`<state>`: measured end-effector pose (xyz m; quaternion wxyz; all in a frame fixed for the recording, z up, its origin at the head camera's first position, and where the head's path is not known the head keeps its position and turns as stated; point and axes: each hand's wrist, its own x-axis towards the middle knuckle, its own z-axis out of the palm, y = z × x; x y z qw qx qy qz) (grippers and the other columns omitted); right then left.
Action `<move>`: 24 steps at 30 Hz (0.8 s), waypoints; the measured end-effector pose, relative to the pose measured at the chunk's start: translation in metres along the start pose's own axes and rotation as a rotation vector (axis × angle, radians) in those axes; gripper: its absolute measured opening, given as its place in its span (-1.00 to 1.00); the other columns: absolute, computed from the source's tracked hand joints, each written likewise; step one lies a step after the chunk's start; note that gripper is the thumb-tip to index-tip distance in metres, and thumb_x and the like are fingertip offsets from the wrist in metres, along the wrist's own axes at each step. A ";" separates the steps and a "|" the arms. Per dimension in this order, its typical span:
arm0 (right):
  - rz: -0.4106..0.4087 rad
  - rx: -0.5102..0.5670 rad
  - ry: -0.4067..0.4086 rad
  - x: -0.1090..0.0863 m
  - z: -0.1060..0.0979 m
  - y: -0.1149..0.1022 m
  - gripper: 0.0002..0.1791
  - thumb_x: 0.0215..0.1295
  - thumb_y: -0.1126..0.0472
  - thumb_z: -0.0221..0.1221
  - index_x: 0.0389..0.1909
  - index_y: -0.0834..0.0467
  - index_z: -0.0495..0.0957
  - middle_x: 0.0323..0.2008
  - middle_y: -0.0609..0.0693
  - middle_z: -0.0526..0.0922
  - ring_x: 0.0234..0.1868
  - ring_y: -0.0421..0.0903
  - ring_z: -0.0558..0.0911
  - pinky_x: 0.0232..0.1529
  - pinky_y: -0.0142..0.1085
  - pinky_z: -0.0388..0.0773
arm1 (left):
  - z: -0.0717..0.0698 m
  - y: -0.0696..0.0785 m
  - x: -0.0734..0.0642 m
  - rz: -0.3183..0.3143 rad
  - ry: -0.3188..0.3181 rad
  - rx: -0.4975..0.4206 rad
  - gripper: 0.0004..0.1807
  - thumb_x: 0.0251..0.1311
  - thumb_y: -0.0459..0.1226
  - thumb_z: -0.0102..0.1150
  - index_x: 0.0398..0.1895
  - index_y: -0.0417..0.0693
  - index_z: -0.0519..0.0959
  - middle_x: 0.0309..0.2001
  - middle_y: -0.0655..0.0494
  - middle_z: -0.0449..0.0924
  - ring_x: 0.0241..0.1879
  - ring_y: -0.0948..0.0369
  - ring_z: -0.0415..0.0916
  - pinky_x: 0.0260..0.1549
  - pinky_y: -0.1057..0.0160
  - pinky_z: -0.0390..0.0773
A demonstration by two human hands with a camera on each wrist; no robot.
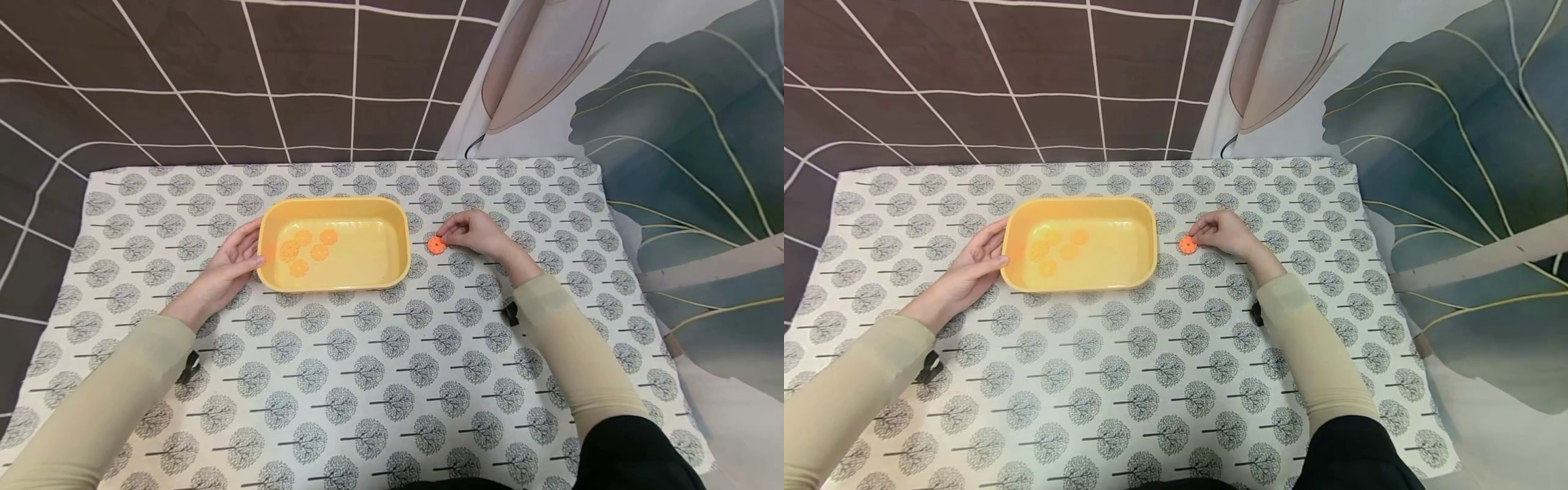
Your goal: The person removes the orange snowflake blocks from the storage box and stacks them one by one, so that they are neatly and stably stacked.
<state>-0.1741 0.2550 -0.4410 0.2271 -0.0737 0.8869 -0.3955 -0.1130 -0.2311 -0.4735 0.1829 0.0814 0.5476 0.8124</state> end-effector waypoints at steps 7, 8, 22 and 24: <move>-0.015 0.028 0.015 0.002 -0.001 -0.003 -0.74 0.41 0.29 0.34 0.04 0.30 0.71 -0.10 0.15 0.77 -0.21 -0.22 0.64 -0.13 -0.59 0.65 | 0.001 0.000 -0.001 0.002 -0.004 -0.001 -0.22 0.39 -0.62 0.05 0.60 0.07 0.25 0.49 0.33 0.35 0.39 0.50 0.41 0.43 0.53 0.43; -0.020 0.038 0.022 0.003 -0.001 -0.006 -0.74 0.40 0.29 0.34 0.05 0.30 0.70 -0.11 0.13 0.77 -0.21 -0.23 0.64 -0.14 -0.58 0.65 | 0.001 0.000 -0.001 0.000 -0.002 0.000 -0.22 0.39 -0.62 0.06 0.61 0.07 0.25 0.52 0.30 0.33 0.39 0.49 0.41 0.43 0.53 0.44; -0.159 0.034 0.075 0.010 0.001 -0.056 -0.75 0.33 0.35 0.38 0.00 0.30 0.72 -0.13 0.16 0.77 -0.18 -0.14 0.65 -0.15 -0.54 0.65 | 0.000 0.002 0.000 -0.030 0.009 0.042 -0.19 0.39 -0.60 0.07 0.64 0.04 0.18 0.73 -0.10 -0.14 0.40 0.53 0.37 0.45 0.54 0.40; -0.185 0.025 0.079 0.012 0.003 -0.066 -0.76 0.33 0.36 0.37 -0.01 0.30 0.72 -0.13 0.18 0.77 -0.18 -0.13 0.65 -0.15 -0.54 0.64 | 0.000 0.003 0.000 -0.030 0.007 0.045 -0.19 0.39 -0.59 0.08 0.65 0.04 0.18 0.73 -0.10 -0.13 0.41 0.52 0.36 0.45 0.54 0.40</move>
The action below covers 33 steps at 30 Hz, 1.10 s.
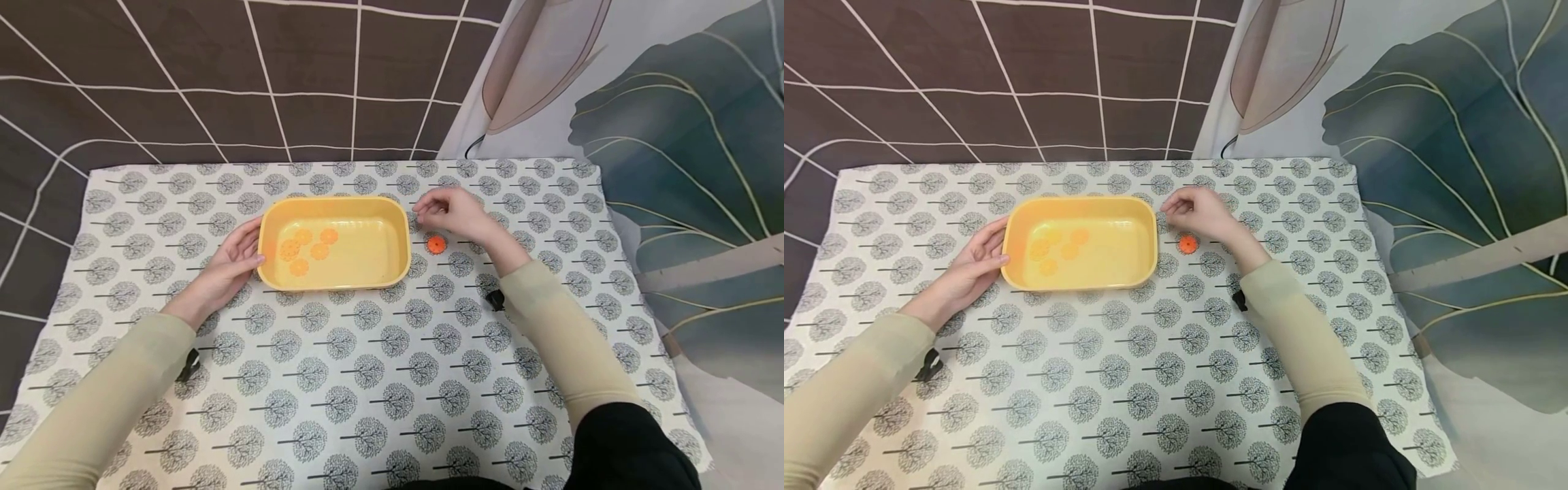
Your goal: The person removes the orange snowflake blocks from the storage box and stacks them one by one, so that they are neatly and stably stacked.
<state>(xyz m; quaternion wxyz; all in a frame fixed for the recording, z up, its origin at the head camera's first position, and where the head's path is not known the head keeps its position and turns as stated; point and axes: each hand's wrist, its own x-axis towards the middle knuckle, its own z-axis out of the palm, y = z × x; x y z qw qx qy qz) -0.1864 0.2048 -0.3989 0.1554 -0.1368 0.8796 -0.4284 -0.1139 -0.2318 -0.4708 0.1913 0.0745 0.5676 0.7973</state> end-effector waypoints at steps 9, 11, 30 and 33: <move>-0.069 0.057 -0.005 0.019 0.027 -0.030 -0.77 0.34 0.44 0.33 0.00 0.36 0.70 -0.06 0.25 0.77 -0.09 -0.04 0.69 -0.03 -0.48 0.70 | 0.000 0.001 0.001 0.003 0.000 -0.006 -0.20 0.39 -0.60 0.08 0.63 0.07 0.21 0.69 0.03 0.05 0.41 0.50 0.38 0.44 0.55 0.41; -0.080 0.064 -0.017 0.024 0.034 -0.034 -0.77 0.33 0.44 0.34 -0.01 0.36 0.70 -0.07 0.25 0.77 -0.09 -0.02 0.69 -0.01 -0.45 0.71 | 0.000 0.001 0.001 0.006 -0.003 -0.012 -0.20 0.39 -0.61 0.06 0.63 0.04 0.20 0.70 -0.01 0.02 0.40 0.49 0.38 0.45 0.54 0.40; -0.150 0.043 -0.126 0.051 0.093 -0.053 -0.79 0.32 0.45 0.36 -0.04 0.33 0.73 -0.09 0.21 0.79 -0.07 0.03 0.75 0.02 -0.37 0.78 | 0.001 0.003 -0.001 -0.025 0.009 0.013 -0.17 0.40 -0.58 0.09 0.67 0.05 0.14 0.75 -0.14 -0.23 0.61 0.33 0.18 0.51 0.50 0.34; -0.137 0.017 -0.135 0.055 0.098 -0.053 -0.78 0.32 0.43 0.37 -0.03 0.28 0.73 -0.07 0.17 0.80 -0.05 0.00 0.75 0.03 -0.41 0.77 | 0.001 0.002 -0.001 -0.021 0.005 0.007 -0.18 0.41 -0.59 0.06 0.67 0.05 0.13 0.75 -0.12 -0.22 0.54 0.42 0.26 0.49 0.52 0.35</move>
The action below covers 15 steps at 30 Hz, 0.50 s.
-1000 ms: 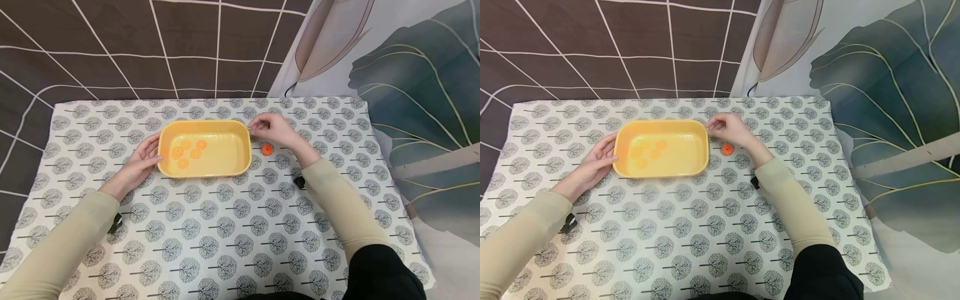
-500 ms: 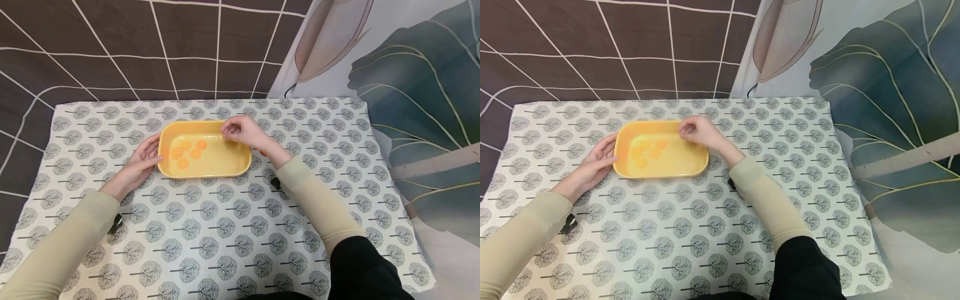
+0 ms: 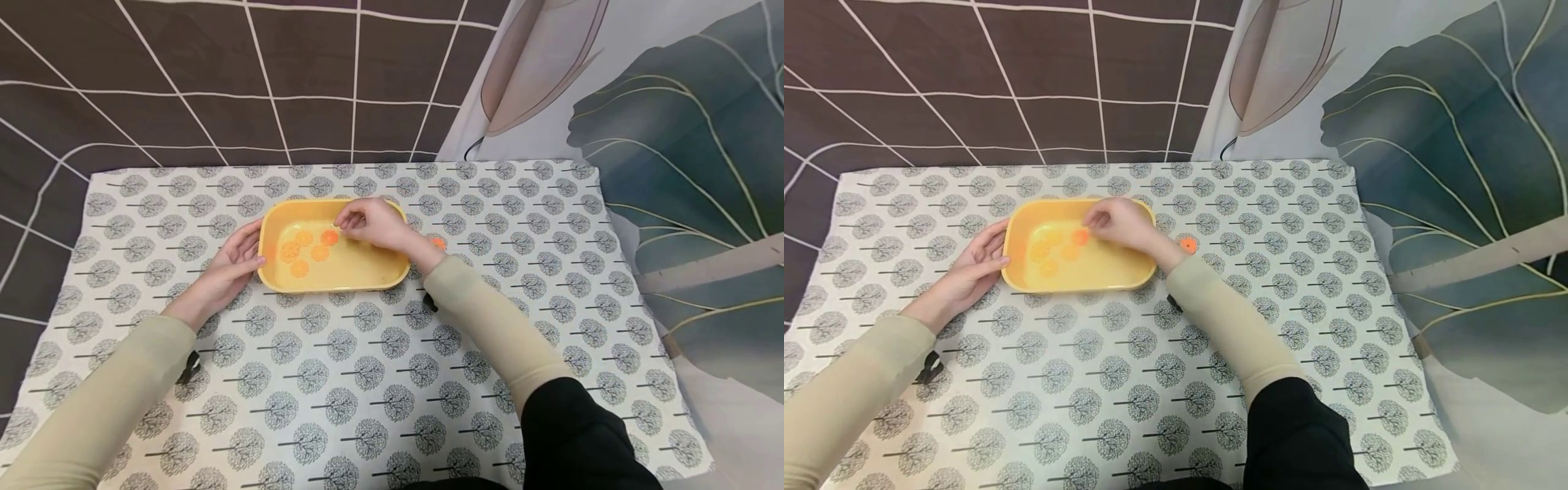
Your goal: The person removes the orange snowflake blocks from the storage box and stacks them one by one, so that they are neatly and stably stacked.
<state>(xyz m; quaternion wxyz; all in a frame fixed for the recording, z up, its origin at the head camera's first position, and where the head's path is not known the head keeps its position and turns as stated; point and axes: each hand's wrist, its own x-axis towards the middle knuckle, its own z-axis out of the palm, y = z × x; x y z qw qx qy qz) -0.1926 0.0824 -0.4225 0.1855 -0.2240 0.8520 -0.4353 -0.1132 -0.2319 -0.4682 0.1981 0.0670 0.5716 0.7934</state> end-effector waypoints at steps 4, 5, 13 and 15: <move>0.001 -0.019 -0.023 0.007 0.007 0.002 -0.76 0.32 0.44 0.36 -0.01 0.26 0.72 -0.06 0.14 0.79 -0.04 -0.02 0.75 0.05 -0.43 0.76 | 0.000 -0.001 0.000 0.006 0.001 0.001 -0.18 0.41 -0.59 0.06 0.67 0.03 0.13 0.73 -0.12 -0.16 0.41 0.52 0.37 0.45 0.55 0.39; -0.007 -0.018 -0.030 0.008 0.009 0.002 -0.76 0.32 0.45 0.35 -0.01 0.28 0.71 -0.06 0.15 0.79 -0.03 -0.02 0.75 0.05 -0.43 0.76 | 0.000 -0.001 0.000 0.006 0.002 0.001 -0.18 0.41 -0.59 0.07 0.67 0.03 0.14 0.73 -0.10 -0.14 0.40 0.53 0.38 0.45 0.55 0.40; -0.080 -0.046 -0.064 0.016 0.019 0.002 -0.75 0.31 0.45 0.37 -0.01 0.31 0.71 -0.05 0.18 0.79 -0.04 0.00 0.76 0.04 -0.47 0.76 | 0.002 -0.001 0.000 0.003 0.010 -0.008 -0.17 0.38 -0.59 0.10 0.66 0.00 0.14 0.73 -0.14 -0.17 0.39 0.53 0.39 0.42 0.55 0.43; -0.099 -0.071 -0.068 0.017 0.021 0.003 -0.75 0.31 0.43 0.39 0.00 0.30 0.72 -0.04 0.17 0.78 -0.03 0.00 0.76 0.05 -0.48 0.75 | 0.002 0.000 0.000 -0.002 0.013 -0.008 -0.17 0.38 -0.58 0.12 0.66 0.01 0.14 0.73 -0.15 -0.20 0.40 0.52 0.38 0.42 0.54 0.43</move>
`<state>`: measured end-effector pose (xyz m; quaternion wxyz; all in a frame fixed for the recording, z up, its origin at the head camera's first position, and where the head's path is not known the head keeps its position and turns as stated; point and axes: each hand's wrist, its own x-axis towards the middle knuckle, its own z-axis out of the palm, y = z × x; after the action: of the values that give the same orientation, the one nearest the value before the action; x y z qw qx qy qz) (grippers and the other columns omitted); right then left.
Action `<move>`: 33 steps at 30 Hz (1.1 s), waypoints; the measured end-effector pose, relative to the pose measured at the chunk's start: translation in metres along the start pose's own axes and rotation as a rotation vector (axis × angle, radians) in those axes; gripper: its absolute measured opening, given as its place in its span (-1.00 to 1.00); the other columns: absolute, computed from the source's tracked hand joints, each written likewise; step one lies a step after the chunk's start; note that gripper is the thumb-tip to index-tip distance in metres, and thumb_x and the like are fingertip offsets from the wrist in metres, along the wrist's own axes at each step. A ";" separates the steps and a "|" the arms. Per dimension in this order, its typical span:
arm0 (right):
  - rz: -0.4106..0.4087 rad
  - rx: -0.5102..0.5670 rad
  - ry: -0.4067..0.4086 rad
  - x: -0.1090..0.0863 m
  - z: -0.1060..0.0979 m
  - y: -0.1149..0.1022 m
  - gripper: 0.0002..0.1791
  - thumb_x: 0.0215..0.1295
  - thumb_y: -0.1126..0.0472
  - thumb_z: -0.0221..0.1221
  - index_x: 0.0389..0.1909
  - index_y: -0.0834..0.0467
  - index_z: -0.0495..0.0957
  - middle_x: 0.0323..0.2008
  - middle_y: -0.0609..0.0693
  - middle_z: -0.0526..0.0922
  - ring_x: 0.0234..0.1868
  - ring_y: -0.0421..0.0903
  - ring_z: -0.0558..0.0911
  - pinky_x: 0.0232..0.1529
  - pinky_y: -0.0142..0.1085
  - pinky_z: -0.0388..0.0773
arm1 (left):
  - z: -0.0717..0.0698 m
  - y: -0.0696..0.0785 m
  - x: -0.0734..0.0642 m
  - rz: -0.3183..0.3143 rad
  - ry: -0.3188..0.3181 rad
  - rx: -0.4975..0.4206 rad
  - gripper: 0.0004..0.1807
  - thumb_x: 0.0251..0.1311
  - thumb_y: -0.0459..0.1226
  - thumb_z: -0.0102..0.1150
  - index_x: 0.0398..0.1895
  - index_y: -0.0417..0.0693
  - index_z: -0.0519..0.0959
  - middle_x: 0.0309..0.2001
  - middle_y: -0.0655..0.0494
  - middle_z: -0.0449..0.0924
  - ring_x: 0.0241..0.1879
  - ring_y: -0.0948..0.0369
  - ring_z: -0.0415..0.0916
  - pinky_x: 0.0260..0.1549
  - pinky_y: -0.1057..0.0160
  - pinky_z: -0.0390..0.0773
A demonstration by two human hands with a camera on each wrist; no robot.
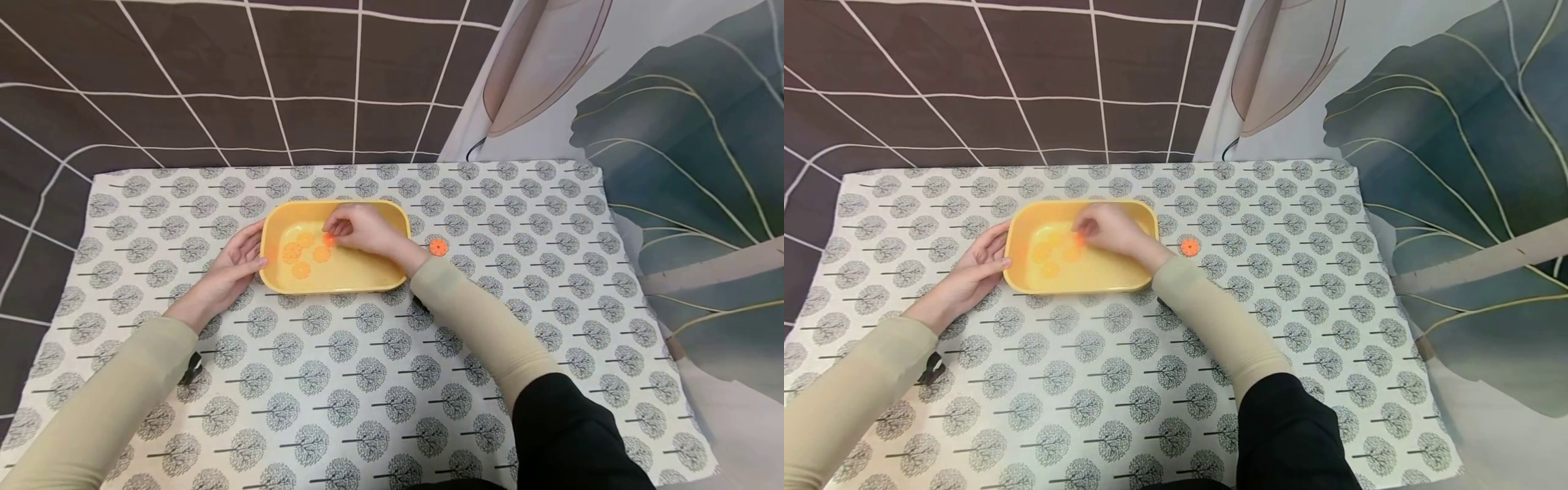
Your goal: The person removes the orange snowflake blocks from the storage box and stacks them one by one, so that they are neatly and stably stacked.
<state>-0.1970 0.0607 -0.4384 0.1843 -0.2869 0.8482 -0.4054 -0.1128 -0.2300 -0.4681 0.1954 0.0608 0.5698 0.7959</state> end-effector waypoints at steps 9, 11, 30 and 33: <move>-0.032 -0.099 -0.013 0.000 0.003 0.001 -0.65 0.32 0.38 0.41 0.11 0.25 0.71 0.12 0.13 0.75 0.15 -0.02 0.72 0.25 -0.48 0.67 | 0.001 0.000 0.001 0.004 -0.004 -0.001 -0.17 0.39 -0.56 0.14 0.66 0.00 0.13 0.74 -0.17 -0.24 0.42 0.51 0.36 0.43 0.54 0.42; -0.036 -0.118 -0.020 0.001 0.003 0.002 -0.63 0.33 0.38 0.40 0.14 0.24 0.70 0.16 0.13 0.74 0.19 -0.02 0.71 0.29 -0.47 0.65 | 0.001 0.000 0.001 0.005 -0.005 0.003 -0.17 0.39 -0.56 0.14 0.67 -0.01 0.13 0.74 -0.17 -0.24 0.43 0.51 0.35 0.43 0.55 0.42; -0.036 -0.265 -0.118 0.001 0.002 0.002 -0.47 0.36 0.39 0.34 0.34 0.13 0.62 0.39 0.05 0.64 0.52 0.02 0.47 0.70 -0.26 0.24 | -0.003 -0.005 0.000 0.030 -0.025 0.005 -0.19 0.41 -0.60 0.05 0.66 0.02 0.15 0.75 -0.14 -0.25 0.40 0.56 0.38 0.44 0.55 0.39; -0.030 -0.266 -0.123 0.000 0.002 0.002 -0.48 0.36 0.39 0.34 0.34 0.13 0.62 0.40 0.04 0.64 0.54 0.03 0.45 0.71 -0.25 0.22 | -0.003 -0.004 0.000 0.025 -0.026 0.009 -0.18 0.41 -0.60 0.05 0.67 0.02 0.14 0.75 -0.14 -0.26 0.43 0.55 0.36 0.44 0.55 0.39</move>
<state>-0.1964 0.0599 -0.4413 0.1901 -0.3459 0.8771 -0.2738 -0.1131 -0.2314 -0.4733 0.1924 0.0791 0.5699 0.7949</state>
